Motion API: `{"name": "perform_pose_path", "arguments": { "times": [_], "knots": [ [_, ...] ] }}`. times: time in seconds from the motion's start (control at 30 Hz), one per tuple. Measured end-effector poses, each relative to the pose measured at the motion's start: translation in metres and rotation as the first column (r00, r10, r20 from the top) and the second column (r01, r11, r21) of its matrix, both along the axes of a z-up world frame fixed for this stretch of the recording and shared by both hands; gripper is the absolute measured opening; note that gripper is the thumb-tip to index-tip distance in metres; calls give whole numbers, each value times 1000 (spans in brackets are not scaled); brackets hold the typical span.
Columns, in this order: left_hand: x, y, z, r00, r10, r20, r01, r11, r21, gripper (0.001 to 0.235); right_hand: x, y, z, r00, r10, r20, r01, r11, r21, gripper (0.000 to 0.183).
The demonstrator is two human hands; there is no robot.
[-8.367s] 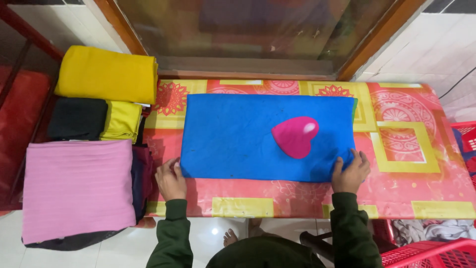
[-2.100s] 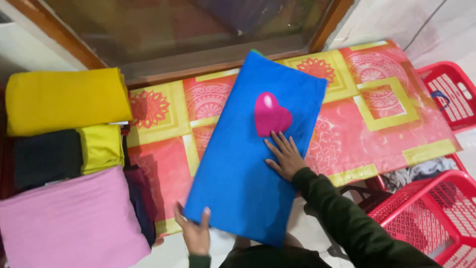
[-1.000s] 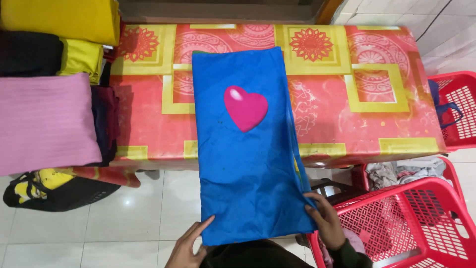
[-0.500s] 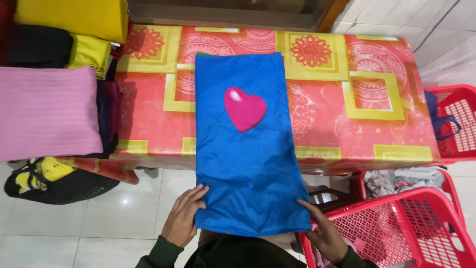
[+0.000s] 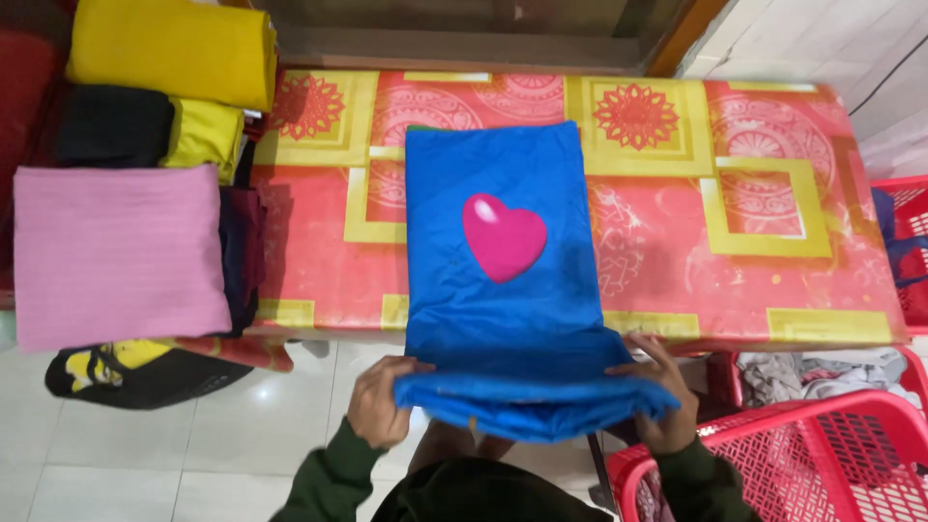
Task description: The person folds a blue patterned cloth on a table covered with a red and yellow patterned tablecloth. They smooth the fabric, fold it multiple times into a compact square, and place it on a stack of other folded cloths.
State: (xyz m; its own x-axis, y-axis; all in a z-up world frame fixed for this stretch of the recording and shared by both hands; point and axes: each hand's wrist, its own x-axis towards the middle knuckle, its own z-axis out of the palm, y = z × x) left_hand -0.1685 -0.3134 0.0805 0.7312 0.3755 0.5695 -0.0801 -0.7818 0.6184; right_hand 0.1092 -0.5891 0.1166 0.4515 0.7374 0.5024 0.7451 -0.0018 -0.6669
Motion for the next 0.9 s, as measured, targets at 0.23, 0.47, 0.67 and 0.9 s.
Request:
{"name": "perform_pose_path", "arguments": {
  "times": [0.23,0.47,0.67,0.9],
  "knots": [
    [149,121,43,904,192,-383,-385,754,-532,64,126,154,-35,822,-501,-269,388,840,-380,45],
    [154,163,-25,890,-69,-450,-339,557,-758,67,182,158,-153,495,-582,-645,210,800,-561,54],
    [153,139,-10,785,-25,-619,-375,776,-507,46,112,155,-95,702,-623,-345,455,765,-455,32],
    [180,161,70,847,236,-477,-503,646,-574,53,151,225,-14,766,-640,-60,629,765,-139,24]
  ]
}}
